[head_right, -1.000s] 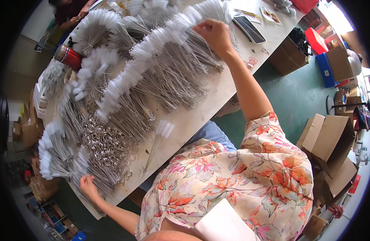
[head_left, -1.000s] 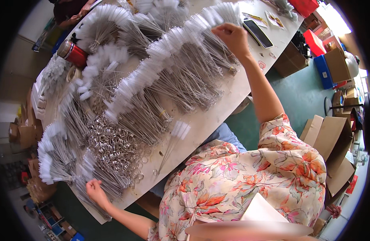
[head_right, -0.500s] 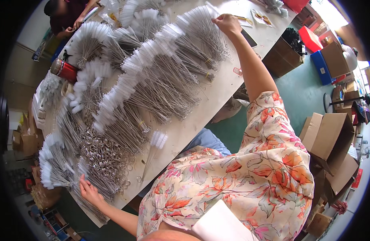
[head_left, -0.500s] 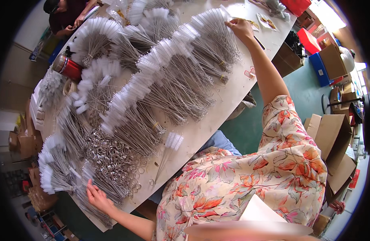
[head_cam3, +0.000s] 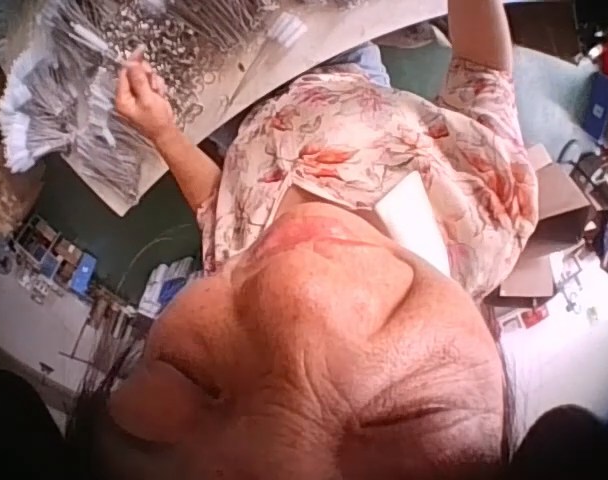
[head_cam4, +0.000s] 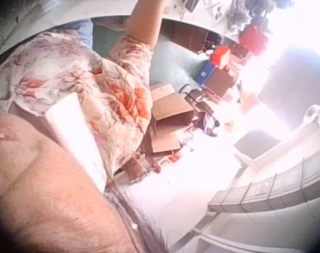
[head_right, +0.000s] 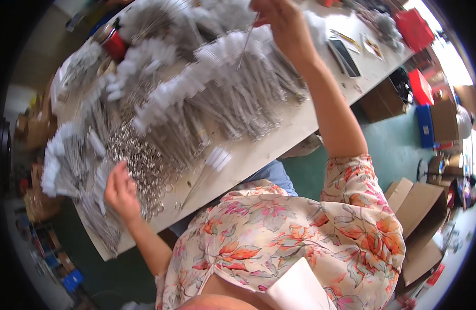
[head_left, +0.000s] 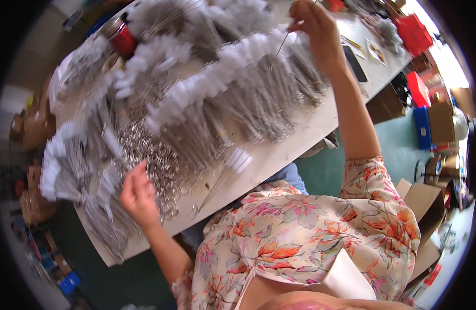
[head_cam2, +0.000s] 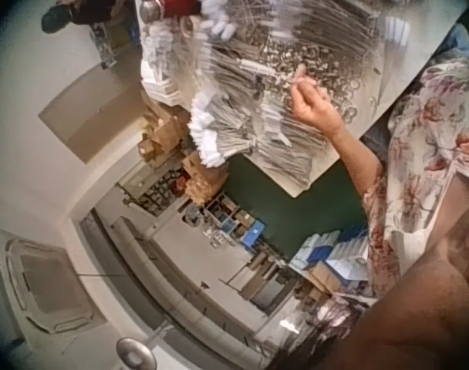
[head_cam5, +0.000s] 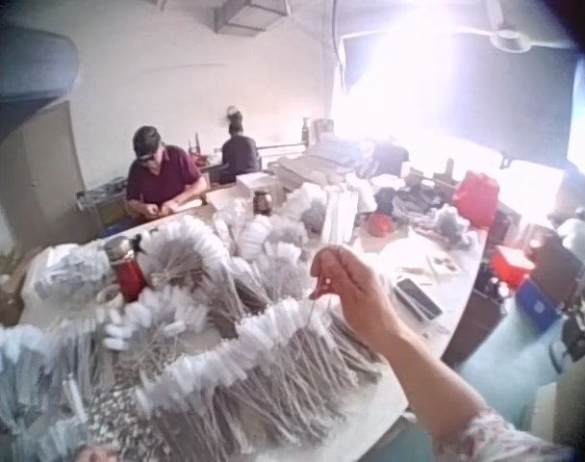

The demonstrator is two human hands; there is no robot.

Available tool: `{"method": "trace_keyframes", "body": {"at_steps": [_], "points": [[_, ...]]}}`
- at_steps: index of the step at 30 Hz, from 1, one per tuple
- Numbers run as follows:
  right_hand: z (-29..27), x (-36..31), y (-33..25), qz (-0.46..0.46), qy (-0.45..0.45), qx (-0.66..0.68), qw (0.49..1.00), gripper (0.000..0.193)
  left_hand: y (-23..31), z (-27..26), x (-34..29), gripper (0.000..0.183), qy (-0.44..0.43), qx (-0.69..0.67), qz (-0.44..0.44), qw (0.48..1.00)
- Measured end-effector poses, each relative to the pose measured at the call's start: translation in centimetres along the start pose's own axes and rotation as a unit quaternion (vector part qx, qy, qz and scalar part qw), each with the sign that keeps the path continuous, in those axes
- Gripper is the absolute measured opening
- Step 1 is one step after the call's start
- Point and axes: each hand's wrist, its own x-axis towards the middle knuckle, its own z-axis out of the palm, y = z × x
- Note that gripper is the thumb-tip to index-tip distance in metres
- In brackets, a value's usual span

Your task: Assembling small white brushes with metal rings on an industrial table.

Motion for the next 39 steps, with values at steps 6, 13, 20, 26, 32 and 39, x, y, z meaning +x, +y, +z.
{"method": "trace_keyframes", "body": {"at_steps": [6,13,20,26,32,39], "points": [[14.5,-10.0,-3.2,0.179,-0.211,0.257,0.926,0.018,2.2,7.9,0.8,0.022,-0.138,0.072,0.164,0.974],[14.6,-12.2,-3.2,0.08,-0.248,0.045,0.965,0.034,1.4,5.7,-0.4,0.004,0.114,0.064,0.369,0.92],[17.6,-15.3,-1.9,0.442,-0.137,0.508,0.726,0.023,-3.1,5.3,-1.9,0.031,-0.067,0.137,0.456,0.877],[15.5,-12.7,-3.3,0.386,-0.323,0.218,0.836,0.019,2.3,0.2,-0.1,0.067,-0.025,0.144,0.42,0.896],[17.3,-15.2,-6.5,0.145,-0.477,0.052,0.865,0.012,3.2,1.5,-1.6,0.081,-0.365,-0.097,0.103,0.92],[15.4,-14.2,-6.7,0.344,-0.507,0.143,0.777,0.017,0.6,-0.2,-2.0,0.021,-0.212,-0.022,0.237,0.948]]}}
